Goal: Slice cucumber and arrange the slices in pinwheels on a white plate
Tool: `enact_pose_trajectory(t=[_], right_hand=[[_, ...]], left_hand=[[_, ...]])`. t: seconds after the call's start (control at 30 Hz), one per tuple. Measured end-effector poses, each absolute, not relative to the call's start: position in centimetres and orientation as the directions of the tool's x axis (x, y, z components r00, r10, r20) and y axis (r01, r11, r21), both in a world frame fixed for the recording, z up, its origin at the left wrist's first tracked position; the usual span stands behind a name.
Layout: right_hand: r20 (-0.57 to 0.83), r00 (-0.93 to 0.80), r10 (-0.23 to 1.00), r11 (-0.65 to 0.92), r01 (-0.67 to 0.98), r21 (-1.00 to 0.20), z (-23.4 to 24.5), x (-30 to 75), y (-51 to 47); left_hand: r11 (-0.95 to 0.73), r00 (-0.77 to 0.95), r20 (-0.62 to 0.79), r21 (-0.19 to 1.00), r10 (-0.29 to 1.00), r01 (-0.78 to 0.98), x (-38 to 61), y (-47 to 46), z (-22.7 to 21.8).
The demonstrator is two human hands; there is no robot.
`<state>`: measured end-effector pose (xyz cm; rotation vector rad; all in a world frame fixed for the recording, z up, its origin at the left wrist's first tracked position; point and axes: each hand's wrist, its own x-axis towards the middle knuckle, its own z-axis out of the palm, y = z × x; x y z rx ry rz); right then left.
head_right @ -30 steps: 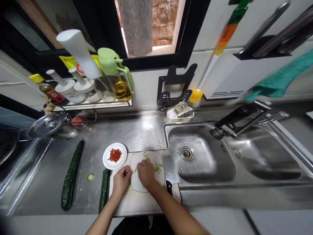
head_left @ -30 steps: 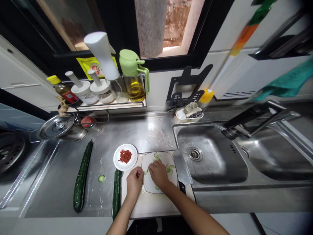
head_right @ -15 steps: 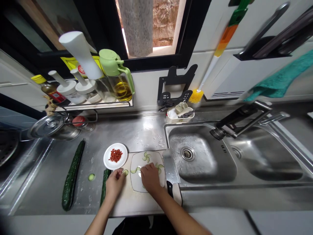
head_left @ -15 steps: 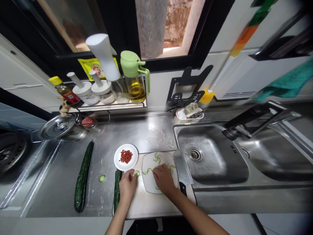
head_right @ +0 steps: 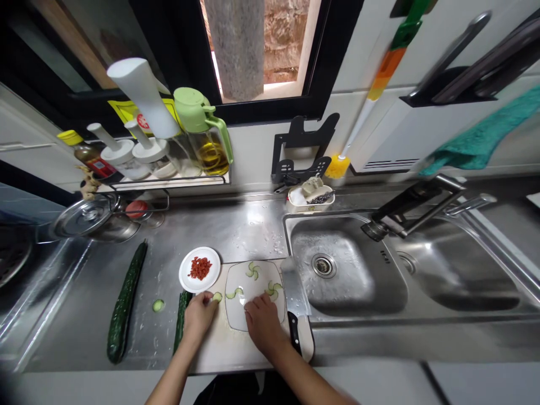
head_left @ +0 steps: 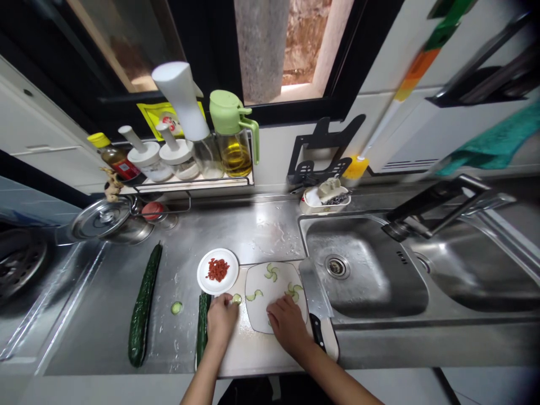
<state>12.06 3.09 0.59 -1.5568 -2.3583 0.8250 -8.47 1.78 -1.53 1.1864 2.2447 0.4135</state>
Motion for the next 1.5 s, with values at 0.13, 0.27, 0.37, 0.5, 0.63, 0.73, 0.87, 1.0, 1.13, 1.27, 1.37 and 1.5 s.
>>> enact_pose_trajectory(t=[0.13, 0.27, 0.37, 0.5, 0.63, 0.73, 0.87, 1.0, 1.13, 1.27, 1.37, 1.5], right_hand=[[-0.15, -0.433, 0.889, 0.293, 0.789, -0.541, 0.6, 12.2, 3.0], [-0.163, -0.44, 0.883, 0.295, 0.792, -0.535, 0.6, 12.3, 2.8], [-0.163, -0.438, 0.884, 0.294, 0.791, -0.536, 0.6, 12.3, 2.7], [-0.174, -0.429, 0.886, 0.281, 0.797, -0.535, 0.8, 12.4, 2.6], [-0.169, -0.422, 0.891, 0.271, 0.791, -0.549, 0.8, 12.4, 2.6], [-0.154, -0.419, 0.895, 0.264, 0.776, -0.573, 0.8, 12.3, 2.7], [-0.152, -0.429, 0.891, 0.247, 0.736, -0.631, 0.8, 11.8, 3.1], [-0.161, -0.413, 0.896, 0.164, 0.645, -0.746, 1.4, 10.6, 3.4], [-0.198, -0.366, 0.909, 0.036, 0.544, -0.838, 1.9, 9.8, 3.7], [-0.232, -0.333, 0.914, -0.019, 0.536, -0.844, 2.2, 9.8, 3.9], [-0.218, -0.325, 0.92, -0.004, 0.549, -0.835, 2.3, 10.0, 4.0], [-0.146, -0.372, 0.917, 0.089, 0.546, -0.833, 2.7, 10.2, 3.9]], left_hand=[[0.548, -0.441, -0.326, 0.523, 0.836, 0.653, -8.4, 2.0, -1.6], [0.534, -0.453, -0.287, 0.526, 0.844, 0.662, -8.1, 1.9, -1.7], [0.521, -0.444, -0.277, 0.523, 0.852, 0.674, -8.0, 2.0, -1.7], [0.51, -0.445, -0.259, 0.551, 0.857, 0.66, -8.0, 2.1, -1.6], [0.503, -0.421, -0.284, 0.593, 0.862, 0.629, -8.0, 2.0, -1.4], [0.501, -0.407, -0.307, 0.658, 0.86, 0.562, -8.1, 1.6, -1.1], [0.484, -0.347, -0.353, 0.755, 0.869, 0.442, -8.2, 1.0, -0.6], [0.456, -0.182, -0.419, 0.838, 0.89, 0.299, -7.7, 0.7, -0.3], [0.481, -0.041, -0.481, 0.862, 0.876, 0.158, -6.6, 0.9, 0.1], [0.549, 0.011, -0.549, 0.836, 0.836, 0.016, -6.1, 1.1, 0.5], [0.647, 0.024, -0.648, 0.757, 0.761, -0.088, -6.0, 1.1, 0.5], [0.76, 0.066, -0.768, 0.612, 0.637, -0.22, -6.0, 1.1, 0.2]])
